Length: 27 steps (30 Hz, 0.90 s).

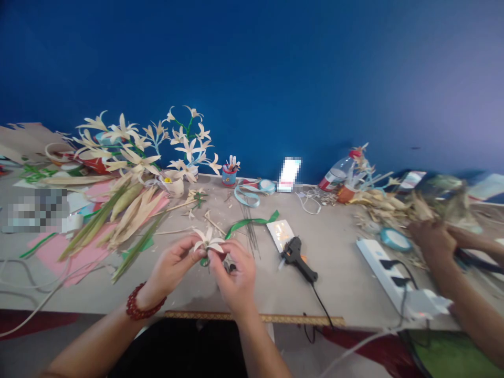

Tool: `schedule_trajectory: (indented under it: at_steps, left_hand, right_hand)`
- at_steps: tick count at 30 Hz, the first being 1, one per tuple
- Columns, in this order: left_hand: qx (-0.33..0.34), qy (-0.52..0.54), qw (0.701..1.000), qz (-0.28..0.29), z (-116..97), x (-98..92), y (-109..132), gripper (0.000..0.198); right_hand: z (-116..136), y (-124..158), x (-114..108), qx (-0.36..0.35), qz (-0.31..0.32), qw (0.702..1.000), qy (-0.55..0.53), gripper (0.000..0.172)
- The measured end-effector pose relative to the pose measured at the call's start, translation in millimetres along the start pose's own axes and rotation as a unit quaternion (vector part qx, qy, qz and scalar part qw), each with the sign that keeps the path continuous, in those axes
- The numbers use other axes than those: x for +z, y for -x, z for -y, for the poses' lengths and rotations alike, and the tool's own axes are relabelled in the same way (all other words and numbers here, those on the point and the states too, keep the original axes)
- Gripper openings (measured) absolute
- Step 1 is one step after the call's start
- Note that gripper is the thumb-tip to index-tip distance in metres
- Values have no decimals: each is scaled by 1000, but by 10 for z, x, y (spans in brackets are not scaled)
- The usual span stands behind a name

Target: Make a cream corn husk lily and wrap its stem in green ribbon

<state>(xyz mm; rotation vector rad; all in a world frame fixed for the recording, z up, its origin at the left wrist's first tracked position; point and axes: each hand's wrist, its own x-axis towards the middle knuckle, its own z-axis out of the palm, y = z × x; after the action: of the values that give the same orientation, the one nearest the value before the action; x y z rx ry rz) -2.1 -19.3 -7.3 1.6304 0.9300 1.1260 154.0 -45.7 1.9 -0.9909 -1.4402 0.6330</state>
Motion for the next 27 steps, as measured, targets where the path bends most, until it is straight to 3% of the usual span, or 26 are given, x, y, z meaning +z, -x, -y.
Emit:
schedule_trajectory:
  at_steps: [8,14,20,27]
  left_hand:
    - [34,-50,998,36,-69,-75,-55,21]
    - [36,-61,996,48,-68,-82,-61,21]
    - [-25,32,999,23,-13,-27,-15,21]
    - [-97,197,975,16,62,93,46,19]
  right_hand:
    - [27,-57,-97,39,55,998,-21,10]
    - [50,-57,-61,30,28,999,-14,13]
    - [23,-25,-7,24,-8,1000,-8,12]
    - [-37,-5,10,22,-40,999,-4,13]
